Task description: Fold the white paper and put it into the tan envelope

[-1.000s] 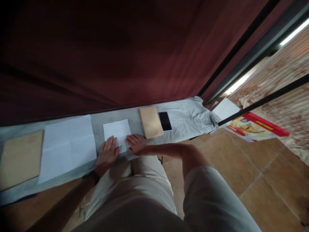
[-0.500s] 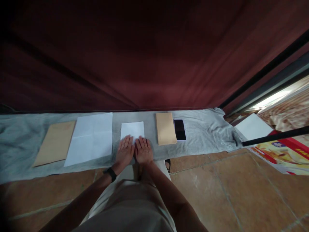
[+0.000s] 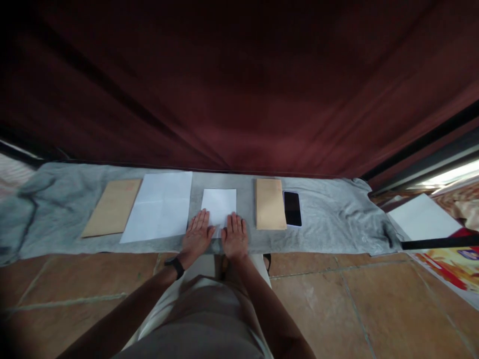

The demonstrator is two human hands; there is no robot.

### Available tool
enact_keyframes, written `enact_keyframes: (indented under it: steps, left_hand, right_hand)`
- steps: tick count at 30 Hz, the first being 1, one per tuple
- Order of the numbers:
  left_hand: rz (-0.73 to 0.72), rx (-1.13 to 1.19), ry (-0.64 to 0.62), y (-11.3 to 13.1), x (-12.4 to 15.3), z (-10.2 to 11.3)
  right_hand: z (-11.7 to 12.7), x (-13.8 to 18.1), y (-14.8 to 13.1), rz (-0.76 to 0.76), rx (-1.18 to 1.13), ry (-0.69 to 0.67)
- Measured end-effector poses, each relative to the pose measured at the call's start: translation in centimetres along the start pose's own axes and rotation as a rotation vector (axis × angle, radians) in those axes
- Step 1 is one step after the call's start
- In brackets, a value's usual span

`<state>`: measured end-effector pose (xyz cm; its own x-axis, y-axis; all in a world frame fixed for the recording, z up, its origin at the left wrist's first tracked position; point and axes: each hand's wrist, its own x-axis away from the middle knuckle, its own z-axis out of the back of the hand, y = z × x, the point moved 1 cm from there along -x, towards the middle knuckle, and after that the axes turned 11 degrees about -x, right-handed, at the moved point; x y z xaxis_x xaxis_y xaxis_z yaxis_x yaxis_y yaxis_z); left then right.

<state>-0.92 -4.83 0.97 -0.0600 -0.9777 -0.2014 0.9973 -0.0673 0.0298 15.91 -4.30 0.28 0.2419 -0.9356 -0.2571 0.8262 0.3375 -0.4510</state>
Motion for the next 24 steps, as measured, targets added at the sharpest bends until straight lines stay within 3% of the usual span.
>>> enact_keyframes:
  steps: [3, 5, 9, 12, 18, 24]
  left_hand:
    - [0.003, 0.006, 0.019, 0.4, 0.2, 0.1]
    - [-0.068, 0.032, 0.014, 1.2, -0.5, 0.3]
    - [-0.282, 0.101, -0.047, 3.4, -3.9, 0.1]
    - [-0.333, 0.092, -0.096, 4.1, -6.7, -0.4]
    - [-0.374, 0.070, -0.043, 2.7, -9.4, -1.3]
    - [-0.280, 0.038, -0.046, 1.2, -10.1, -1.2]
  right_hand:
    - [0.0, 0.0, -0.1, 0.007, -0.001, 0.006]
    - [0.0, 0.0, -0.2, 0.013, 0.003, 0.002]
    - [-0.2, 0.1, -0.2, 0.025, 0.015, 0.009]
    - [-0.2, 0.1, -0.3, 0.046, 0.012, 0.035]
    - [0.3, 0.1, -0.5, 0.046, -0.007, 0.061]
    - [0.5, 0.1, -0.5, 0.042, -0.014, 0.043]
